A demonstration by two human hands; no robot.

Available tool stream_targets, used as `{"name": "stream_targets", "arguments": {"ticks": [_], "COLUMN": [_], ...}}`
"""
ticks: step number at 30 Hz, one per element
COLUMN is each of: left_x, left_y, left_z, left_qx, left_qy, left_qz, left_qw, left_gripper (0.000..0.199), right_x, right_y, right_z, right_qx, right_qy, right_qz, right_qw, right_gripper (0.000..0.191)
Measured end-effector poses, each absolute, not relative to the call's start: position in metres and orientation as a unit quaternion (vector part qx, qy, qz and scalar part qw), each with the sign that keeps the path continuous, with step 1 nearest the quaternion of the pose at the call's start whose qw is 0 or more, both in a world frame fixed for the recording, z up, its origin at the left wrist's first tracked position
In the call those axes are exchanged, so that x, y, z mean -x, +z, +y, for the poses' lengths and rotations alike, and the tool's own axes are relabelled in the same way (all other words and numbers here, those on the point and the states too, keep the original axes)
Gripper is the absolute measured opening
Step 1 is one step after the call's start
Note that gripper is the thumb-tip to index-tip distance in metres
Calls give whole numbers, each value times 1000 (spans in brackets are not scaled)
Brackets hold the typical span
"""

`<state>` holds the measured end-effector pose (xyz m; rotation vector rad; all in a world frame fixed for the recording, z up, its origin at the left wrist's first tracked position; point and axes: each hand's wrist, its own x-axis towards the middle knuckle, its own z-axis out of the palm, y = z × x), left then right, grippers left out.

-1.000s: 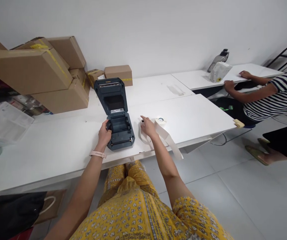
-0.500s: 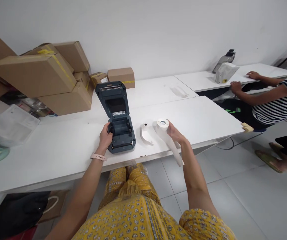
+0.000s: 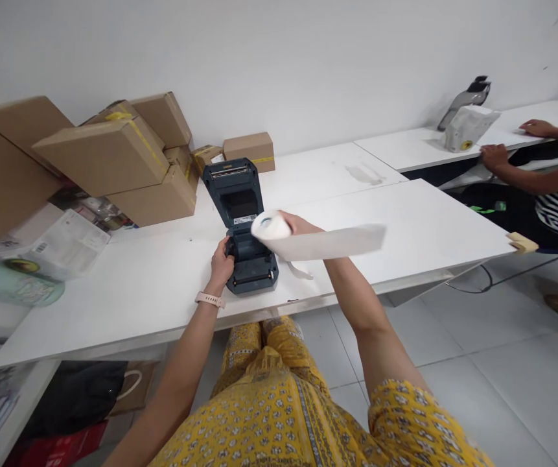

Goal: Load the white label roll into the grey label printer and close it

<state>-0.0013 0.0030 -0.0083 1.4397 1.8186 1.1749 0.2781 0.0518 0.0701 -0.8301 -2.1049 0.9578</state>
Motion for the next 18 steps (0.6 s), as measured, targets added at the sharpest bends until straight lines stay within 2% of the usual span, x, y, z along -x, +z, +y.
{"name": "stream_targets", "arguments": {"ticks": [3,6,12,18], "left_x": [1,0,-4,-6], "left_y": [-7,-6,0,5], "left_z": [3,3,0,-2], "left_qx": [-534,-534,-529,-520], "left_qy": [438,443,434,426], "left_qz": [672,669,679,683], "left_qw": [267,267,267,286], "left_gripper": [77,74,74,77], "right_x": [-234,-200,-173,-158], "right_y": [93,96,76,62], "right_z": [63,73,84,99], "right_qx": [277,303,348,350], "right_qy": [296,202,114,95], "right_qz": [-891,-927,-930,-926], "right_qw": [203,91,-27,-103], "right_gripper": [73,78,78,80]}}
